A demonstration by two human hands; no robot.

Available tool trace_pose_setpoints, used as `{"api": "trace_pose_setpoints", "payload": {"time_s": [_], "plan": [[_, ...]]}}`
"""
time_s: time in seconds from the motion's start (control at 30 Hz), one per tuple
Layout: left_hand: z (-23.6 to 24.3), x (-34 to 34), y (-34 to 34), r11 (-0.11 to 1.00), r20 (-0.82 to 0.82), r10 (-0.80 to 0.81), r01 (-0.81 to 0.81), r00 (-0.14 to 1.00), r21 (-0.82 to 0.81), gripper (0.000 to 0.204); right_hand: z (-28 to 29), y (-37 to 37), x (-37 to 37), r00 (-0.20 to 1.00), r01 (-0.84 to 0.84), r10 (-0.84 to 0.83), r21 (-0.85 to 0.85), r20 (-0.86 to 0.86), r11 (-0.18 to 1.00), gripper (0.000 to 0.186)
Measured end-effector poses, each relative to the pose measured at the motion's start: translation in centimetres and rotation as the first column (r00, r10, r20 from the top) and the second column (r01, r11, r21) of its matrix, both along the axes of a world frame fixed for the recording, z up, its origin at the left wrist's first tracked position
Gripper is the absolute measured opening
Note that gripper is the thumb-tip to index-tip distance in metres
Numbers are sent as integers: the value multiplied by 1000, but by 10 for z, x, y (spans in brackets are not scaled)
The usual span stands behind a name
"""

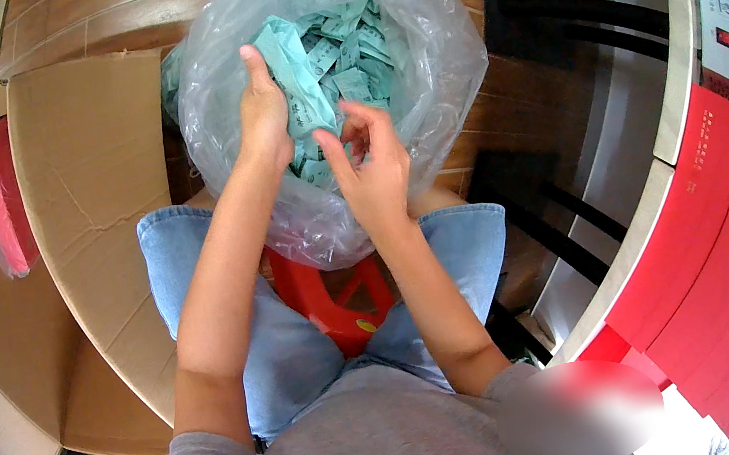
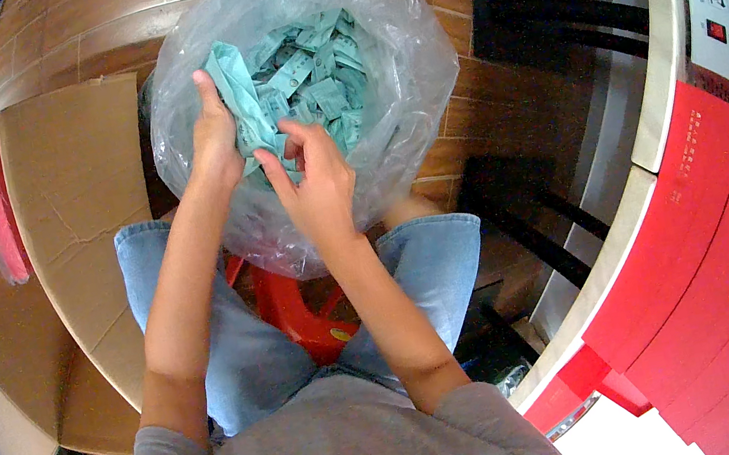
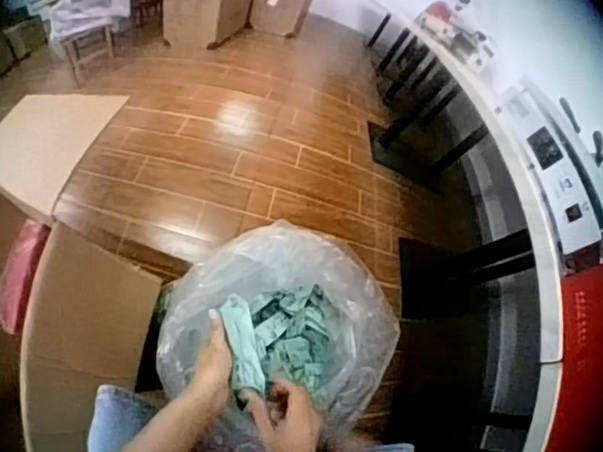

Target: The person takes several packets of tea from a large plastic bag and arranges them into rows inside a red gift box, then places a translucent paper sheet on top.

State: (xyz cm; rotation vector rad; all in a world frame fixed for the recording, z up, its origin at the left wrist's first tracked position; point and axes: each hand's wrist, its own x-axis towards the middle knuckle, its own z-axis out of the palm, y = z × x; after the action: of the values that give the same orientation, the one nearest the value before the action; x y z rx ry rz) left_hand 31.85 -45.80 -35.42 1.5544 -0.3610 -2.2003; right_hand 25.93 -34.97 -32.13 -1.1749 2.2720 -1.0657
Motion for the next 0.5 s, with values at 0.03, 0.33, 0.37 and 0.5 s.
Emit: {"api": "trace_pose_setpoints", "payload": {"time_s": [0.03,0.33,0.37,0.5], "plan": [[1,0,0,999,6,42,-42,999,7,83,1,5,2,999,14,-12,-34,34,999,24],[-23,0,9,982,-48,158,-162,986,-96,69,9,-2,18,988,-99,75,-177,-136,979,13],[-25,1,10,982,-53,156,-160,986,-103,70,8,-2,19,988,-87,63,-168,-142,982,13],[-13,-10,13,963,69,242,-232,968,-135,73,4,-9,16,986,-96,67,-182,-155,979,13]]}}
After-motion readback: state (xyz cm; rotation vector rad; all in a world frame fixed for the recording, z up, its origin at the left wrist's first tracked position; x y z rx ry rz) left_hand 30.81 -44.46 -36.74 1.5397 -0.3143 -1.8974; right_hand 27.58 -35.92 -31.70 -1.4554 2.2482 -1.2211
